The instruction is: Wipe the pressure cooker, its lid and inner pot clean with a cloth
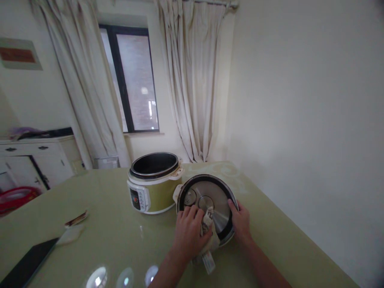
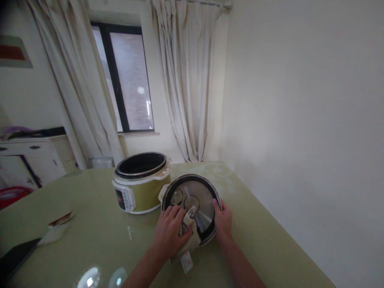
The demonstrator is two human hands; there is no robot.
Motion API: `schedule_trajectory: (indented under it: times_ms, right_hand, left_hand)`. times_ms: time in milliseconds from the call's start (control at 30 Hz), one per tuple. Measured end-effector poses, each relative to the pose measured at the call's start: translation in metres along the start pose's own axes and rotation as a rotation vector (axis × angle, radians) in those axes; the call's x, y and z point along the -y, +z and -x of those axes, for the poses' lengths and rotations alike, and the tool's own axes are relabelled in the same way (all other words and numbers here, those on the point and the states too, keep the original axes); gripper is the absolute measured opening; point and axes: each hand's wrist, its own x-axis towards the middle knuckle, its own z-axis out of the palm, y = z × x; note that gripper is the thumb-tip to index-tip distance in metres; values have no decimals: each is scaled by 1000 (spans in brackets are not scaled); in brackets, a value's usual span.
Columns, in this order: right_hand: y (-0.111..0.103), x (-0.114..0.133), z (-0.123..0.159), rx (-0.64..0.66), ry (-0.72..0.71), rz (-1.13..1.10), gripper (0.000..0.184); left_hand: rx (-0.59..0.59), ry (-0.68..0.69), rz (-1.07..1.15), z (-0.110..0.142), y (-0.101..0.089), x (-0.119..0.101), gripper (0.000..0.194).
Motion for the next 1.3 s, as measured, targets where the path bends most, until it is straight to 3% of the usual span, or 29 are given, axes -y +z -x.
schedule_trajectory:
  times_ms: [200,433,667,800,900,1067,1167,1300]
  right_hand:
    - [6,-12,-15,-101,12,53,59]
    - [27,-13,-36,-202,-62,128,61]
    - [22,-14,-35,-166,-95,135,56]
    - [21,-16,-32,-166,-101,137,54]
    - [22,-16,-32,-166,-100,127,54]
    - [22,-14,-37,-135,-102,139,55]
    - [20,-15,-41,-90,-99,140,57]
    - [18,-17,-44,-40,-71,122,56]
  left_hand:
    - [55,10,-74,-8,3,-3,29]
    - [104,-72,-22,-27,30,-10,24]
    - [172,122,28,-41,47,-22,32]
    - [236,-60,-36,-61,45,2,33]
    - [250,-113,-47,-77,44,13,31]
    - [289,-103,-20,-80,55,-15,34]
    - [291,-54,62,-71,61,-30,44]
    - [385,130,143,-57,55,-19,77]
